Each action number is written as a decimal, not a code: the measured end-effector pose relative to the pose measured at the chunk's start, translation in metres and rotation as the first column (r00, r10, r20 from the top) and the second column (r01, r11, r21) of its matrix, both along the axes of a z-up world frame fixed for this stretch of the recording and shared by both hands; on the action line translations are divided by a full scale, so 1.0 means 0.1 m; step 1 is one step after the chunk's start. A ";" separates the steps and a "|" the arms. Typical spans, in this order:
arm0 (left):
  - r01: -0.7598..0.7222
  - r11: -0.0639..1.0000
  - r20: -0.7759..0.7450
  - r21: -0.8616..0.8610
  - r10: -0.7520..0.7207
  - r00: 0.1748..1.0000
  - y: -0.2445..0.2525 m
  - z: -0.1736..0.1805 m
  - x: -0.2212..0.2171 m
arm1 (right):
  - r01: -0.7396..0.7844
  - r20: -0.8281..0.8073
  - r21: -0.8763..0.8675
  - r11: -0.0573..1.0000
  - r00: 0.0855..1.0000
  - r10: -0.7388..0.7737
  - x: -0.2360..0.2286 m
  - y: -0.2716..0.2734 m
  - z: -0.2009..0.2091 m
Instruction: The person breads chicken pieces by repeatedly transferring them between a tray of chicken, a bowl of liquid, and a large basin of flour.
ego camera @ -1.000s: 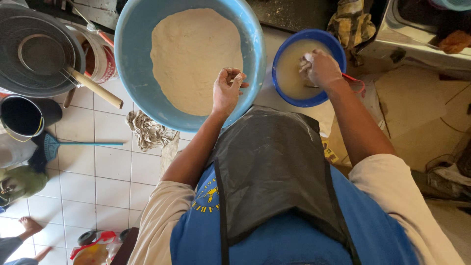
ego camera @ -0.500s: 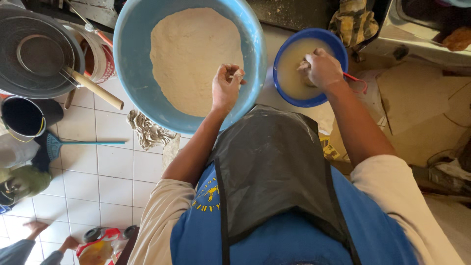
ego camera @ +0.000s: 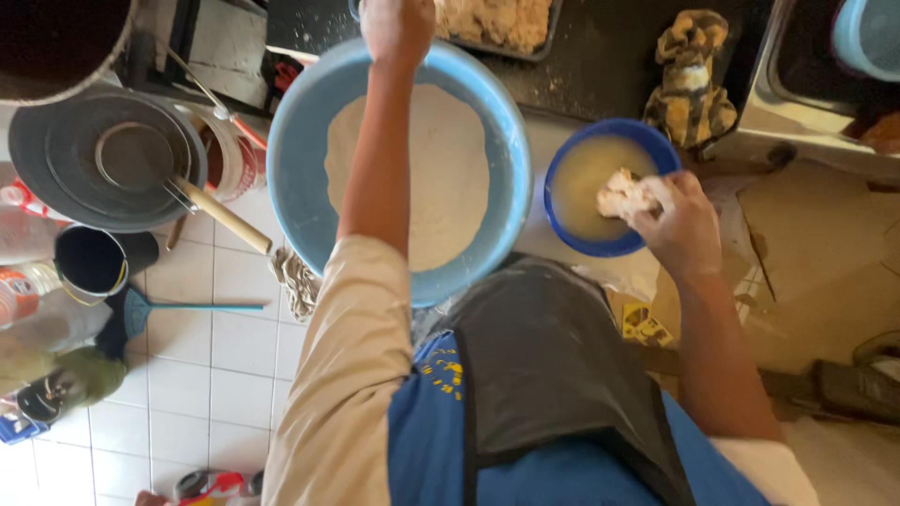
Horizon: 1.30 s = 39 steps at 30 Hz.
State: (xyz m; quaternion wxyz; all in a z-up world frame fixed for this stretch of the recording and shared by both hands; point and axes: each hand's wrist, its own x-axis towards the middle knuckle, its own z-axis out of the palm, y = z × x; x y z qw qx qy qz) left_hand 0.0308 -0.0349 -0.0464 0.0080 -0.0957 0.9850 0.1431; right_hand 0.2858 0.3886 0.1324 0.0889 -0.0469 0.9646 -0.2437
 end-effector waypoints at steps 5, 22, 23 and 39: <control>0.232 0.962 -0.077 -0.144 -0.245 0.966 -0.01 -0.56 -0.55 | 0.191 0.143 0.003 0.982 0.971 -0.189 0.12 -0.03 0.08; 0.092 0.329 -0.030 0.940 -0.187 0.982 -0.21 0.61 -0.26 | 0.246 -0.044 -0.114 0.963 0.967 -0.252 0.22 0.20 -0.14; 0.107 0.067 -0.091 0.992 -0.205 0.974 -0.19 0.64 -0.21 | 0.218 -0.085 -0.102 0.971 0.970 -0.227 0.21 0.21 -0.15; 0.098 0.251 -0.041 0.963 -0.223 0.974 1.02 1.12 0.30 | 0.255 -0.042 -0.197 0.947 0.963 -0.268 0.29 0.29 -0.10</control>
